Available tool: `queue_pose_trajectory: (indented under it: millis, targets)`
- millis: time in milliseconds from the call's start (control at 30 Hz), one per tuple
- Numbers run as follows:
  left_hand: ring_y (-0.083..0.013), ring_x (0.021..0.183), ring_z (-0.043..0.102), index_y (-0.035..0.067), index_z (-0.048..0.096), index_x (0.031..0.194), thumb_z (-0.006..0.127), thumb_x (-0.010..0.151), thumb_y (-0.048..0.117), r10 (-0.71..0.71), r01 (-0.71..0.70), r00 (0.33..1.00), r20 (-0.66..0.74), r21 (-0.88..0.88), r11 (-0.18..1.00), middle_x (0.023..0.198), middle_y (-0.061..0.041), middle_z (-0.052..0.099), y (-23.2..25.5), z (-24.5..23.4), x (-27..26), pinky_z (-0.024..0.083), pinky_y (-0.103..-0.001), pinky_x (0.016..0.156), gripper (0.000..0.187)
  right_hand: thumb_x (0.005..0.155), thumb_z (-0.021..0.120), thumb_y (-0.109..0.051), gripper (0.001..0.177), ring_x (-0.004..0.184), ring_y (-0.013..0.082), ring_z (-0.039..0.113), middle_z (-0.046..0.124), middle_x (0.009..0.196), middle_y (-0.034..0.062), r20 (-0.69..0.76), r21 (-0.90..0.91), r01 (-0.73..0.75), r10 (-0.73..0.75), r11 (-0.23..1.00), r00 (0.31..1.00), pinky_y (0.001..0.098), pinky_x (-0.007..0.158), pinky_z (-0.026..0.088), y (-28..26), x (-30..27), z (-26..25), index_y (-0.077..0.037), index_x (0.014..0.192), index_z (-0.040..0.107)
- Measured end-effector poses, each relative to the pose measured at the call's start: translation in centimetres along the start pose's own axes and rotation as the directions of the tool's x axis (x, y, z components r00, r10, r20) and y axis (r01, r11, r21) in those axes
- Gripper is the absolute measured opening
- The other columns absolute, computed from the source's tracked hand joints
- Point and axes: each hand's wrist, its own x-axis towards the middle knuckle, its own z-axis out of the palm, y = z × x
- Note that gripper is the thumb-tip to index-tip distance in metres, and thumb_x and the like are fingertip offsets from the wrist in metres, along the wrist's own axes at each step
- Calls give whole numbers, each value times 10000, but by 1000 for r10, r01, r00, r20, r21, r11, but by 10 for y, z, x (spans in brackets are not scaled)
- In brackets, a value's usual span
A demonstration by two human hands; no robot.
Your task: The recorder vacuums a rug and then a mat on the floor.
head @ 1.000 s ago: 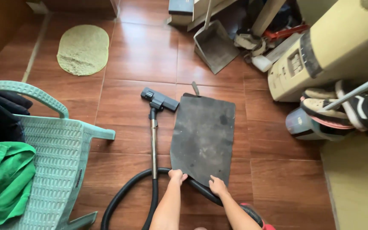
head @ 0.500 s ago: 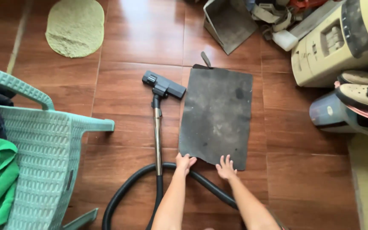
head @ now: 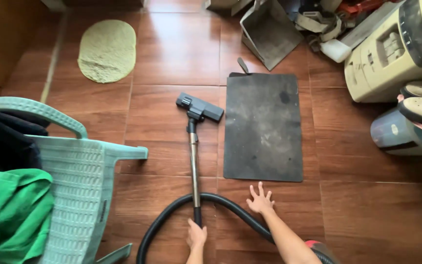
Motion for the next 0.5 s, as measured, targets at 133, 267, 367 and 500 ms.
queue_pose_trajectory:
  millis: [133, 267, 367, 500]
  targets:
    - [-303, 822, 589, 105, 544, 923, 605, 668, 251, 170, -152, 983, 72, -206, 967, 829, -148, 623, -24, -2, -3, 456, -405, 736, 300, 770, 449, -505, 602, 1225, 327, 288, 69, 1426, 61, -60, 66, 92, -89, 994, 994, 388, 1010, 269, 16, 35, 10, -266, 1299, 289]
    - [-316, 739, 586, 74, 567, 816, 573, 684, 256, 238, -225, 970, 42, -205, 953, 725, -156, 607, -16, -33, -24, 453, -411, 667, 225, 776, 484, -342, 453, 1062, 319, 463, 479, 1155, 166, -367, 210, 350, -258, 913, 894, 359, 904, 374, 21, 29, 14, -119, 1170, 462]
    - [-276, 610, 601, 40, 572, 752, 586, 678, 246, 326, -309, 945, 19, -266, 913, 620, -150, 599, 9, -74, -60, 459, -382, 588, 220, 764, 498, -236, 293, 949, 302, 534, 579, 988, 163, -665, 289, 621, -313, 729, 678, 350, 835, 418, 5, -28, 26, -62, 988, 570]
    - [-203, 425, 568, 27, 560, 720, 583, 670, 176, 387, -268, 908, 164, -482, 834, 516, -134, 563, 39, -115, -124, 452, -326, 427, 158, 741, 532, -268, 300, 836, 253, 592, 620, 897, 136, -590, 477, 559, -224, 678, 776, 322, 758, 456, -19, -115, 3, -81, 970, 586]
